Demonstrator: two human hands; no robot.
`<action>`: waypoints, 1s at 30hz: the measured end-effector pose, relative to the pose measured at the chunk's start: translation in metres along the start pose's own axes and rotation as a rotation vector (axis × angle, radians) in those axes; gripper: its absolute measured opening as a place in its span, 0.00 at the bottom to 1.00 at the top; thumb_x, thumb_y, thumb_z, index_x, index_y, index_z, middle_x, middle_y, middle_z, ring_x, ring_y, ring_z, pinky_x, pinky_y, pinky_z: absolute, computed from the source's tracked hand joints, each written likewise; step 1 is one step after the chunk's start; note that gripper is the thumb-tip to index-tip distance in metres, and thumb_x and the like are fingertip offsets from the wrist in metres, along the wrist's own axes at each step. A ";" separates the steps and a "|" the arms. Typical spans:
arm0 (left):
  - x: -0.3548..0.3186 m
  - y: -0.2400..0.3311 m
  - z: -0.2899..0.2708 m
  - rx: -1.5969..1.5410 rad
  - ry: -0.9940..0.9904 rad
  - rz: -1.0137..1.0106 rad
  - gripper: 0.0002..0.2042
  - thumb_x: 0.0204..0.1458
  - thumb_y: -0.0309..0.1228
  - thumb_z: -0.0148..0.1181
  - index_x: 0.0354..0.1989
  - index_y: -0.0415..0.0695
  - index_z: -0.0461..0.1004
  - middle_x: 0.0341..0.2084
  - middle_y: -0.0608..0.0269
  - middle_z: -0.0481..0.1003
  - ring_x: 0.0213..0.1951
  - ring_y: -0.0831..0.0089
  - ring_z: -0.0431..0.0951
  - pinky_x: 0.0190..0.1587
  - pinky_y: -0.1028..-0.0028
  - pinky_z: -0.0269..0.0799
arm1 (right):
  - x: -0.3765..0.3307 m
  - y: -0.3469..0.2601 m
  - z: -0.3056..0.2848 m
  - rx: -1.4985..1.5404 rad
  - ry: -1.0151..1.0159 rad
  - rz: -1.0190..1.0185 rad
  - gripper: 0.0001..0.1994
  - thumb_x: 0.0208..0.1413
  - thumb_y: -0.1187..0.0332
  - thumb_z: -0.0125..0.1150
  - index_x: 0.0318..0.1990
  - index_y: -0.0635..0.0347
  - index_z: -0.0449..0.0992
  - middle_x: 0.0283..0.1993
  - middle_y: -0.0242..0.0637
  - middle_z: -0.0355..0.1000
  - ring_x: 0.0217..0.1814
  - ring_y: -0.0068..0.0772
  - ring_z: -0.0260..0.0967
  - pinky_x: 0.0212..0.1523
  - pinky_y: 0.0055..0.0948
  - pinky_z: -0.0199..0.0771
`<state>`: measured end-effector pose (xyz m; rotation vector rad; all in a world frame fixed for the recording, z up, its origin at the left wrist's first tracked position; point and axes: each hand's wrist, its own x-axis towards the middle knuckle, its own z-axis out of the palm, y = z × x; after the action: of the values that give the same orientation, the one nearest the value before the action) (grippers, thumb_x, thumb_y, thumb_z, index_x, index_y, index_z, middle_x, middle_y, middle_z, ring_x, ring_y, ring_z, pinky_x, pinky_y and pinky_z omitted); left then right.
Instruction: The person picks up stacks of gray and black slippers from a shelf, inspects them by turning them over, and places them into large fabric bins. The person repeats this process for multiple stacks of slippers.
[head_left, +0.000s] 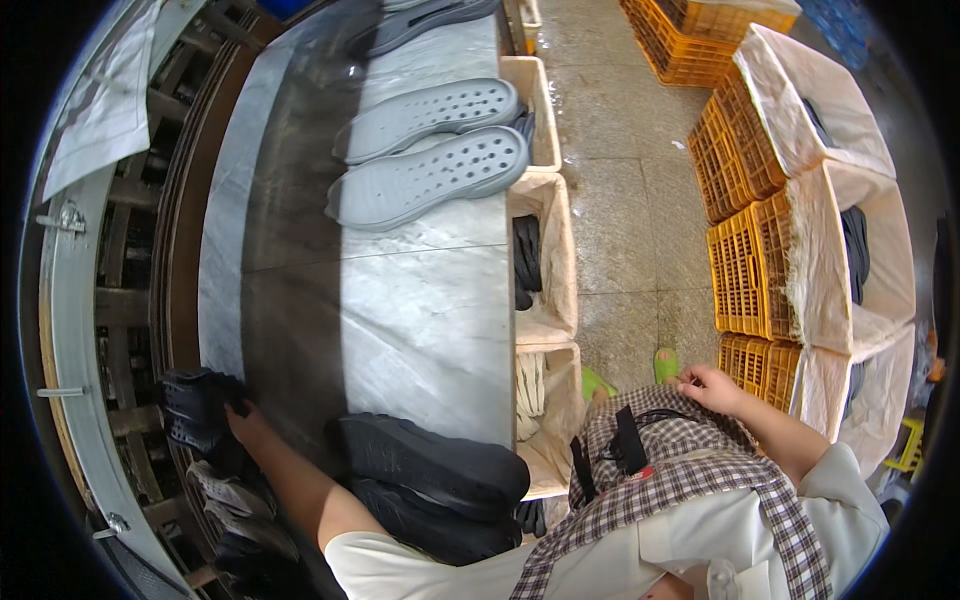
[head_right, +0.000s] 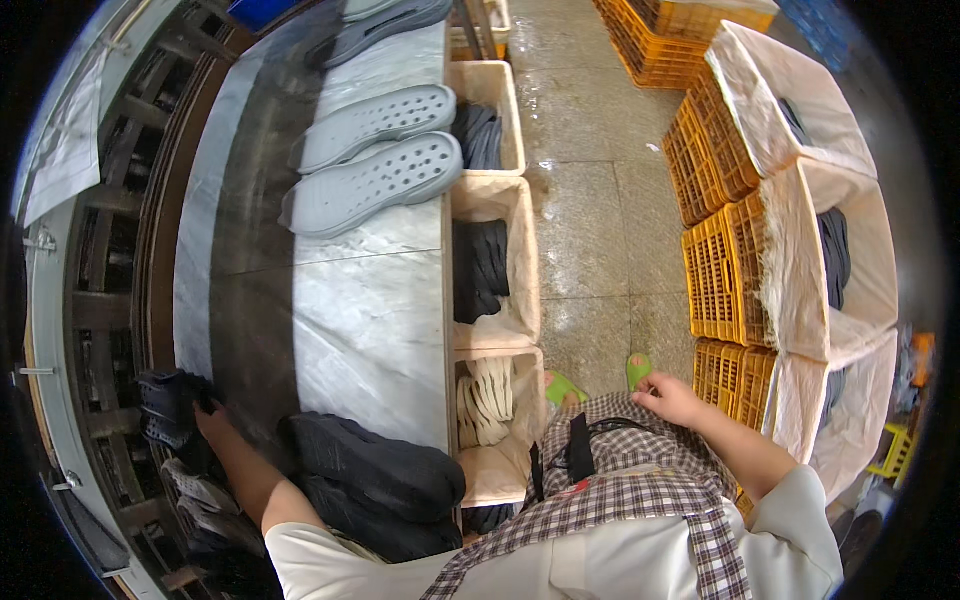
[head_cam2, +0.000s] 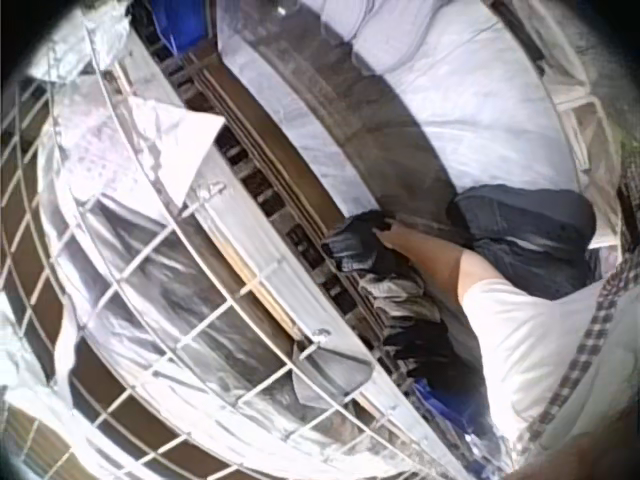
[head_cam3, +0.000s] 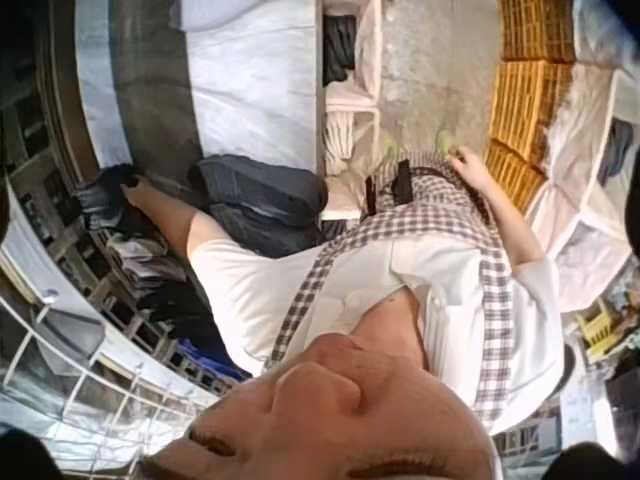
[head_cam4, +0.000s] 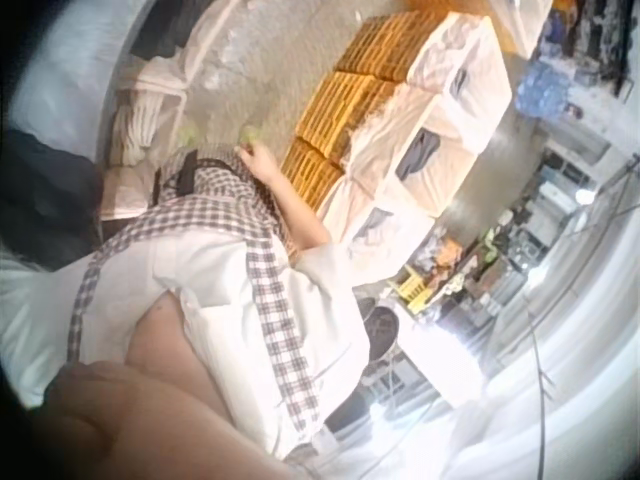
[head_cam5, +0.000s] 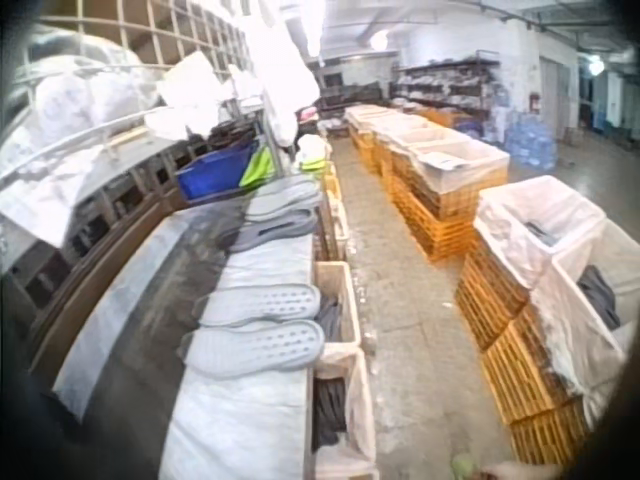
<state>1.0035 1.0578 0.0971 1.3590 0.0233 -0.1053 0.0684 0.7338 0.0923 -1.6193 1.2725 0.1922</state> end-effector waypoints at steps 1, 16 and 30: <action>0.005 0.001 0.004 -0.084 0.009 -0.045 0.27 0.52 0.33 0.58 0.60 0.41 0.60 0.53 0.52 0.64 0.50 0.60 0.66 0.44 0.68 0.72 | -0.001 0.004 0.002 -0.014 0.003 0.024 0.16 0.51 0.57 0.61 0.35 0.64 0.73 0.34 0.45 0.72 0.36 0.40 0.71 0.38 0.34 0.71; -0.337 0.126 0.102 -0.215 0.160 -0.354 0.08 0.50 0.27 0.59 0.35 0.37 0.71 0.26 0.59 0.73 0.29 0.65 0.73 0.34 0.69 0.74 | -0.015 0.057 -0.019 0.007 -0.045 -0.318 0.22 0.51 0.56 0.60 0.46 0.66 0.70 0.43 0.49 0.71 0.47 0.43 0.70 0.46 0.35 0.70; -0.891 0.062 0.202 -0.080 -0.618 -0.806 0.27 0.44 0.23 0.62 0.55 0.47 0.61 0.49 0.59 0.70 0.48 0.62 0.72 0.48 0.59 0.72 | -0.115 -0.018 -0.048 1.735 -0.592 -0.778 0.50 0.51 0.50 0.62 0.69 0.48 0.27 0.70 0.38 0.39 0.71 0.38 0.40 0.67 0.39 0.43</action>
<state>0.1138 0.9288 0.2693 1.1200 0.0535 -1.1818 0.0126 0.7676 0.1994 -0.2989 -0.0043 -0.7026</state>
